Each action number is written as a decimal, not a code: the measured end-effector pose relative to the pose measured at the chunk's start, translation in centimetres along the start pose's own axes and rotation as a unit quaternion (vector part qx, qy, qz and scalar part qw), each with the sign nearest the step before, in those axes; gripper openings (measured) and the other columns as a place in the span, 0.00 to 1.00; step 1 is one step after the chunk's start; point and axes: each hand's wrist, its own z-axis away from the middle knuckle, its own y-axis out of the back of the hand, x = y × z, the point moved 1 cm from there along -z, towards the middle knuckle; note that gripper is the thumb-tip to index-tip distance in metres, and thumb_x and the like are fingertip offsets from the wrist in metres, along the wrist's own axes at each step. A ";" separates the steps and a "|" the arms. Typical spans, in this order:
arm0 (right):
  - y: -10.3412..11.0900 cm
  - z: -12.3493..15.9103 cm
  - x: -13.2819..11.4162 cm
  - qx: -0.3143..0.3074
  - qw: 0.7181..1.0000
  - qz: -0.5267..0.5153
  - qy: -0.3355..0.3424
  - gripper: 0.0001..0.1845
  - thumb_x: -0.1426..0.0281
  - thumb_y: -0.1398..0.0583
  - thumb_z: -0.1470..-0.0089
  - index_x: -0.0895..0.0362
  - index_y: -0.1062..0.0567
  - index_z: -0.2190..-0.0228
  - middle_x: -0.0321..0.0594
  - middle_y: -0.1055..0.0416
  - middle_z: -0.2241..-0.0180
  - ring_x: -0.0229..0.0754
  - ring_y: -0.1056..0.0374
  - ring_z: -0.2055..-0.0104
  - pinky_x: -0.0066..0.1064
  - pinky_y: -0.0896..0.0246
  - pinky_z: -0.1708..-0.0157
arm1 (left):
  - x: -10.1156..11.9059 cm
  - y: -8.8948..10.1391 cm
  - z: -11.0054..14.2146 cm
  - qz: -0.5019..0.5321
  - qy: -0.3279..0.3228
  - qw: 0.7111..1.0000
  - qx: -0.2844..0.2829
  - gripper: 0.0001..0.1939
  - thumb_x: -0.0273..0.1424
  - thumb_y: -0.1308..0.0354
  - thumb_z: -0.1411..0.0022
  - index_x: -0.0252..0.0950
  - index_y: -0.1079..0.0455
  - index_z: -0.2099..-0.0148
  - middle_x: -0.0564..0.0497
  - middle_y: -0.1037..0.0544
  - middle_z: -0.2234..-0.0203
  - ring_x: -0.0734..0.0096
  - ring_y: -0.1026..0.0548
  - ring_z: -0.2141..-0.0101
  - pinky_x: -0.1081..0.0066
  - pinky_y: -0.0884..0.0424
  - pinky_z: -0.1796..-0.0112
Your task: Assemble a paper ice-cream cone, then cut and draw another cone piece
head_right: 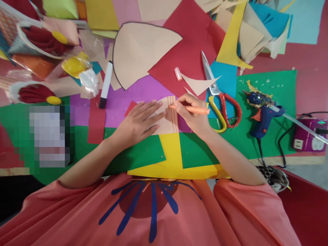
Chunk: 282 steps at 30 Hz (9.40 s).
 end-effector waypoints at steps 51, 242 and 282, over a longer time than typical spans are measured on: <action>-0.2 -0.3 0.1 -0.043 0.999 -0.005 -0.007 0.15 0.64 0.40 0.46 0.56 0.31 0.81 0.30 0.36 0.84 0.31 0.42 0.81 0.27 0.48 0.79 | -0.3 -0.2 0.1 -0.009 0.037 0.999 -0.008 0.23 0.37 0.54 0.30 0.38 0.41 0.36 0.42 0.37 0.38 0.54 0.39 0.37 0.47 0.44 0.38; -0.1 -0.1 0.3 -0.061 0.998 0.015 0.020 0.08 0.64 0.38 0.46 0.56 0.24 0.73 0.33 0.24 0.75 0.33 0.33 0.74 0.27 0.40 0.73 | 0.0 0.1 0.0 0.004 0.052 0.999 -0.009 0.23 0.37 0.53 0.30 0.41 0.40 0.36 0.43 0.34 0.39 0.55 0.35 0.39 0.47 0.43 0.39; -0.2 -0.1 0.0 -0.055 0.998 0.027 0.012 0.19 0.60 0.40 0.46 0.56 0.34 0.83 0.30 0.39 0.86 0.30 0.46 0.82 0.27 0.52 0.80 | -0.3 -0.2 0.2 -0.005 0.052 0.999 -0.007 0.23 0.39 0.53 0.31 0.39 0.40 0.36 0.42 0.36 0.38 0.54 0.38 0.37 0.47 0.43 0.38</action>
